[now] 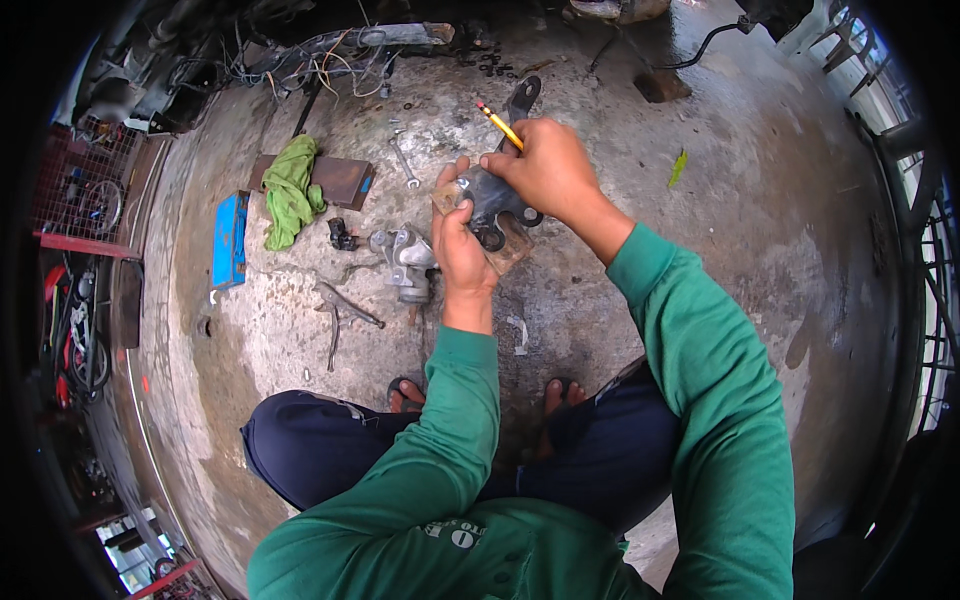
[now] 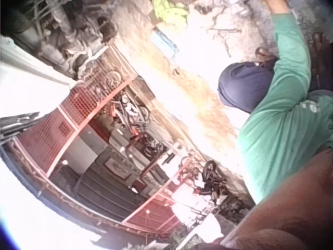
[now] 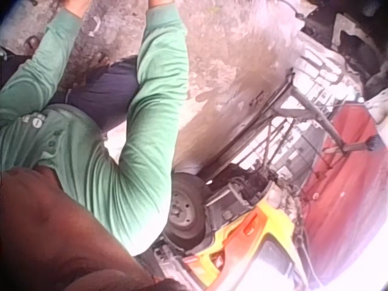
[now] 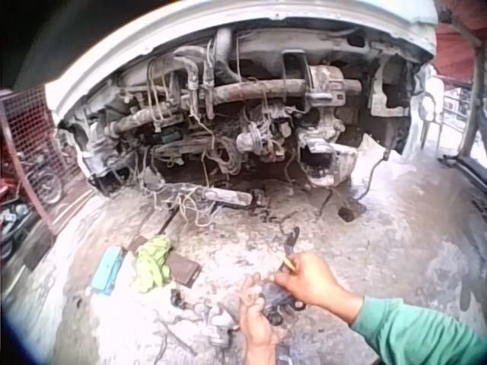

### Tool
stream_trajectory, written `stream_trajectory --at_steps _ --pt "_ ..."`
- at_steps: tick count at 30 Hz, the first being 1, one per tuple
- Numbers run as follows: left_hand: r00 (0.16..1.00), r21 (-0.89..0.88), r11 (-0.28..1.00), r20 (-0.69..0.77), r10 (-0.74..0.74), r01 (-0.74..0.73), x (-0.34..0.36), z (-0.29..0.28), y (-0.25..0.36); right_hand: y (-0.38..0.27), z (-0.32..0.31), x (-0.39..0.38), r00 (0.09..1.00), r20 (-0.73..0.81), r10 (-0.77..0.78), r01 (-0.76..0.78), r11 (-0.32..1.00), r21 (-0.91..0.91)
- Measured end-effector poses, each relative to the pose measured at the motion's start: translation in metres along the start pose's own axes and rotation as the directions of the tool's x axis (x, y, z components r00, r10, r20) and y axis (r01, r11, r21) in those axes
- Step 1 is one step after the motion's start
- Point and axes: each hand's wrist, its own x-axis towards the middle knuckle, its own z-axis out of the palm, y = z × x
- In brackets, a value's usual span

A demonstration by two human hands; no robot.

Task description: The person sits on the floor and uses a wrench to loosen and remove bolts from a metal mechanical part. They then use a pencil to mark specific areas on the part while inspecting it.

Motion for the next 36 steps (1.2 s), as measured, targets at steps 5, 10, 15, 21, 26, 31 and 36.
stream_trajectory --at_steps 5,10,15,21,26,31,36 --pt "1.0 0.021 1.0 -0.023 0.016 -0.016 -0.003 0.0 0.0 0.002 0.007 -0.002 1.0 -0.018 -0.005 0.005 1.0 -0.016" --pt "0.997 0.084 0.996 -0.069 0.037 -0.031 -0.002 0.001 -0.002 -0.001 0.007 -0.002 1.0 -0.01 -0.02 0.02 1.0 0.014" --pt "0.997 0.078 0.996 -0.069 0.047 -0.041 -0.001 0.001 -0.002 0.005 0.006 0.001 0.996 -0.02 -0.085 0.086 0.995 0.051" --pt "0.996 0.129 0.988 0.006 0.084 -0.084 0.004 -0.001 0.007 -0.002 -0.031 0.009 0.988 -0.089 0.129 -0.084 0.917 0.391" --pt "1.0 0.005 1.0 -0.023 0.0 0.0 0.007 -0.006 0.004 -0.001 -0.042 0.009 0.982 -0.124 0.143 -0.071 0.886 0.458" --pt "0.977 -0.301 0.939 -0.079 -0.197 0.165 0.008 -0.012 -0.003 -0.009 -0.064 0.005 0.993 -0.083 0.088 -0.05 0.925 0.376" --pt "0.925 -0.459 0.824 -0.01 -0.38 0.333 0.015 -0.032 -0.004 -0.045 -0.114 -0.002 0.991 -0.116 -0.072 0.108 0.931 0.348"
